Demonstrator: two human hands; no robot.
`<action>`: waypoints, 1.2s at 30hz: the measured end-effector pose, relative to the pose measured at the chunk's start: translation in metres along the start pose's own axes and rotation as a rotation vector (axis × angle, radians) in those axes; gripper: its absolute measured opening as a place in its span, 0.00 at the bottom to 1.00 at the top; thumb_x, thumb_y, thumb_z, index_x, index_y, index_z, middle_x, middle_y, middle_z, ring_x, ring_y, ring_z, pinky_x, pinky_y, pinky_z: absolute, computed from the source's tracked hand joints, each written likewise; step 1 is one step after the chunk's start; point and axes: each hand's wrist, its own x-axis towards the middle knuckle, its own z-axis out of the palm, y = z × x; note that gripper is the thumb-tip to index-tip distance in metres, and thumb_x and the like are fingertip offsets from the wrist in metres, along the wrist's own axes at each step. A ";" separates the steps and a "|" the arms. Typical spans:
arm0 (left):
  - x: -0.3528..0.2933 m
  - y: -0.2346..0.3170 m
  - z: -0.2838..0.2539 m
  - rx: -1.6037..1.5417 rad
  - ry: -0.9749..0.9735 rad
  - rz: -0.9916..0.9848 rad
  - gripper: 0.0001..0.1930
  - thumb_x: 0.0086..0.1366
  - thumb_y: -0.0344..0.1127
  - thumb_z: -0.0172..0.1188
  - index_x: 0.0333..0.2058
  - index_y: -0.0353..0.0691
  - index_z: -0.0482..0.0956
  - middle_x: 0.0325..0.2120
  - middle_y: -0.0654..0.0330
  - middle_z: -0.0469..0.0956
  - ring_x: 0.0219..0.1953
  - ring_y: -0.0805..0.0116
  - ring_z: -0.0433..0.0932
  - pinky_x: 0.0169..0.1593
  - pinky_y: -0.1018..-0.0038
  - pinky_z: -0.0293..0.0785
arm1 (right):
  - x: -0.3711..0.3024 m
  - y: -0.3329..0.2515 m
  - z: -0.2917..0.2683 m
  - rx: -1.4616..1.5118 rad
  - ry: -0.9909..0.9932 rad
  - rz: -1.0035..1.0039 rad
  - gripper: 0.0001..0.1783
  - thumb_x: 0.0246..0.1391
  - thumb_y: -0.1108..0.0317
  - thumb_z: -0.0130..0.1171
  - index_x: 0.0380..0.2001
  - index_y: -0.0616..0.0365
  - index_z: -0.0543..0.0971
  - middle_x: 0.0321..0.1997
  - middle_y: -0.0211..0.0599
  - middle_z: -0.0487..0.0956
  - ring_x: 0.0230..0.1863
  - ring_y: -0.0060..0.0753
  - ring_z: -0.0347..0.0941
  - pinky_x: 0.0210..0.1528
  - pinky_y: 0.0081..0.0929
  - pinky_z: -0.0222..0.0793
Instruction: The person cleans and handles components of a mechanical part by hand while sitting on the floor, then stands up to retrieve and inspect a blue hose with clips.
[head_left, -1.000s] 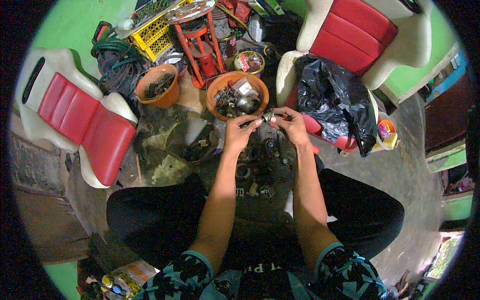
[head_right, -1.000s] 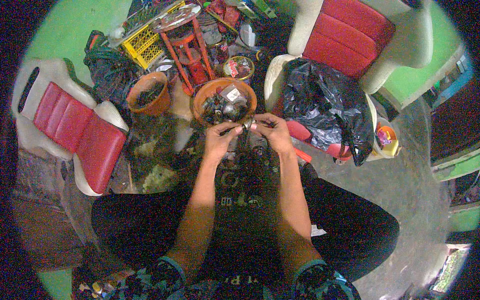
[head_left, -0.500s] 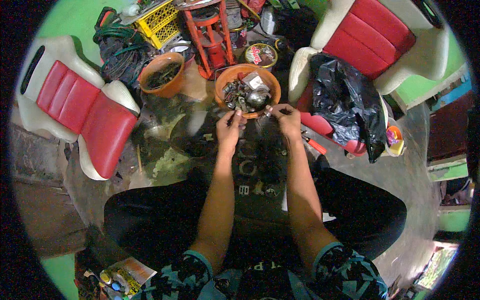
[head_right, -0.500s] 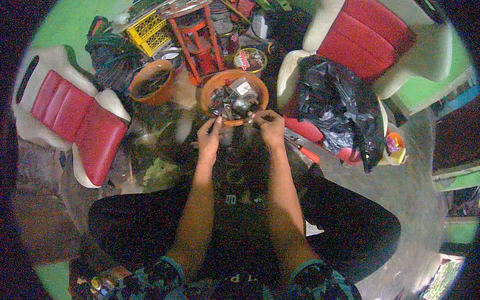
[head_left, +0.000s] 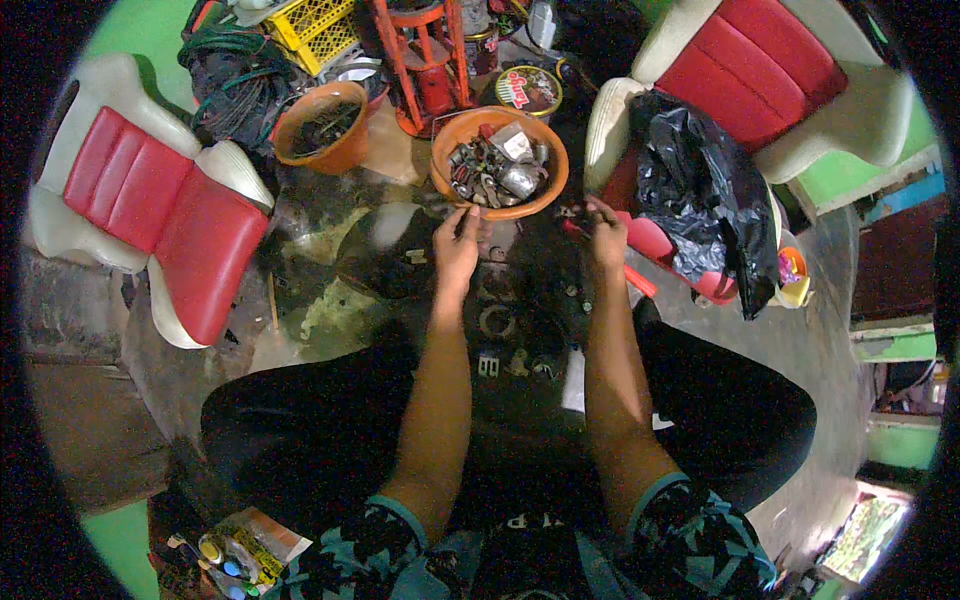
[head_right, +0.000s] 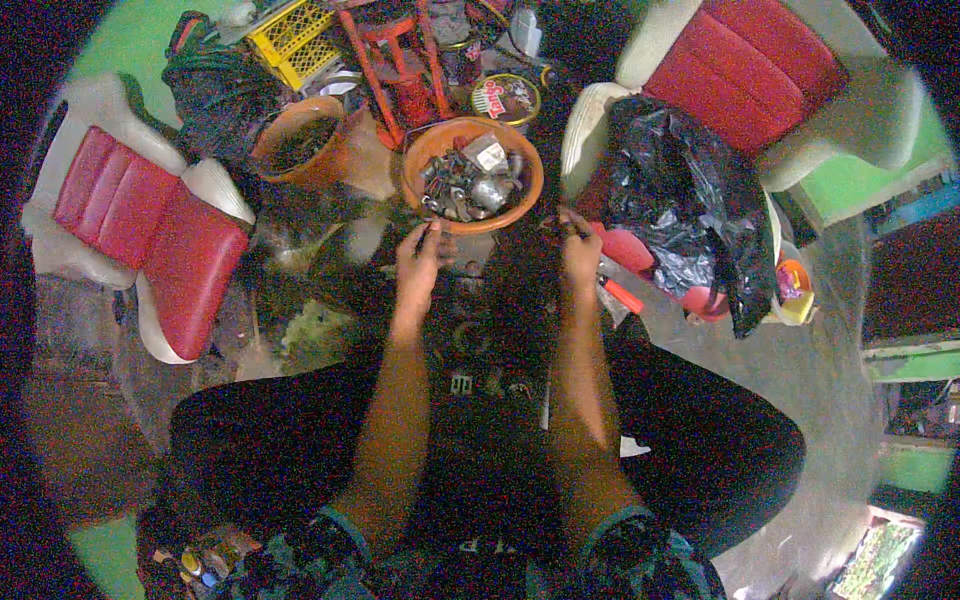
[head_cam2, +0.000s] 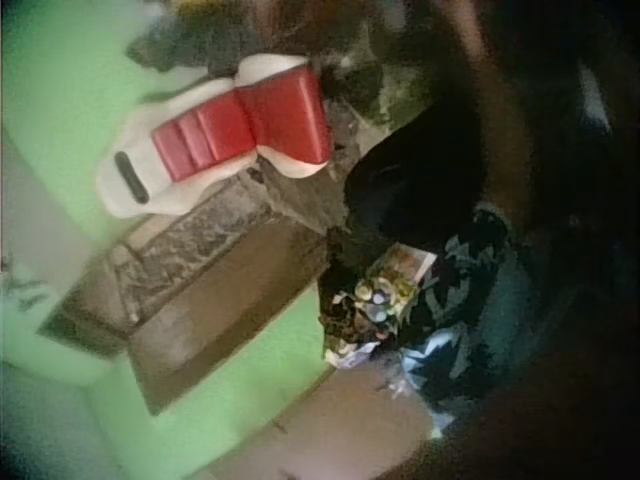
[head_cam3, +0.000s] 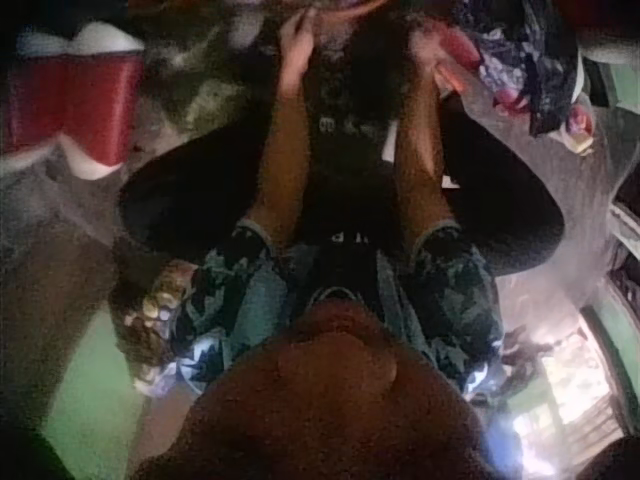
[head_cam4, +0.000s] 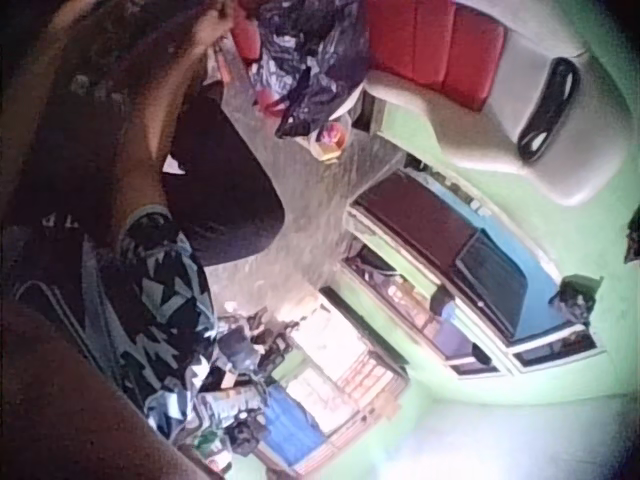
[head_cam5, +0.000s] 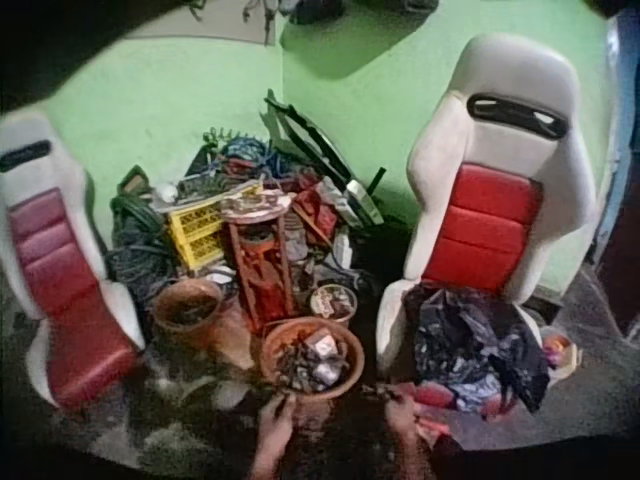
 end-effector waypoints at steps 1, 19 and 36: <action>0.001 -0.007 0.001 0.000 -0.008 -0.003 0.18 0.69 0.46 0.55 0.46 0.35 0.76 0.31 0.58 0.80 0.32 0.68 0.81 0.36 0.75 0.78 | -0.001 0.013 -0.014 -0.220 -0.092 -0.160 0.12 0.54 0.74 0.54 0.40 0.65 0.82 0.38 0.38 0.82 0.41 0.31 0.76 0.50 0.28 0.70; -0.004 -0.040 0.046 0.156 -0.167 -0.156 0.14 0.69 0.43 0.55 0.40 0.37 0.78 0.28 0.65 0.79 0.28 0.77 0.77 0.29 0.78 0.71 | -0.050 0.093 -0.082 -1.352 -0.105 -0.357 0.34 0.42 0.66 0.67 0.56 0.62 0.71 0.54 0.52 0.75 0.54 0.53 0.71 0.58 0.45 0.66; -0.033 0.057 0.060 -0.038 -0.481 0.000 0.22 0.70 0.46 0.53 0.55 0.36 0.71 0.39 0.55 0.80 0.35 0.68 0.80 0.40 0.72 0.79 | -0.093 -0.167 0.033 -0.678 -0.325 -0.672 0.27 0.39 0.80 0.68 0.47 0.54 0.78 0.50 0.42 0.75 0.53 0.42 0.73 0.56 0.30 0.68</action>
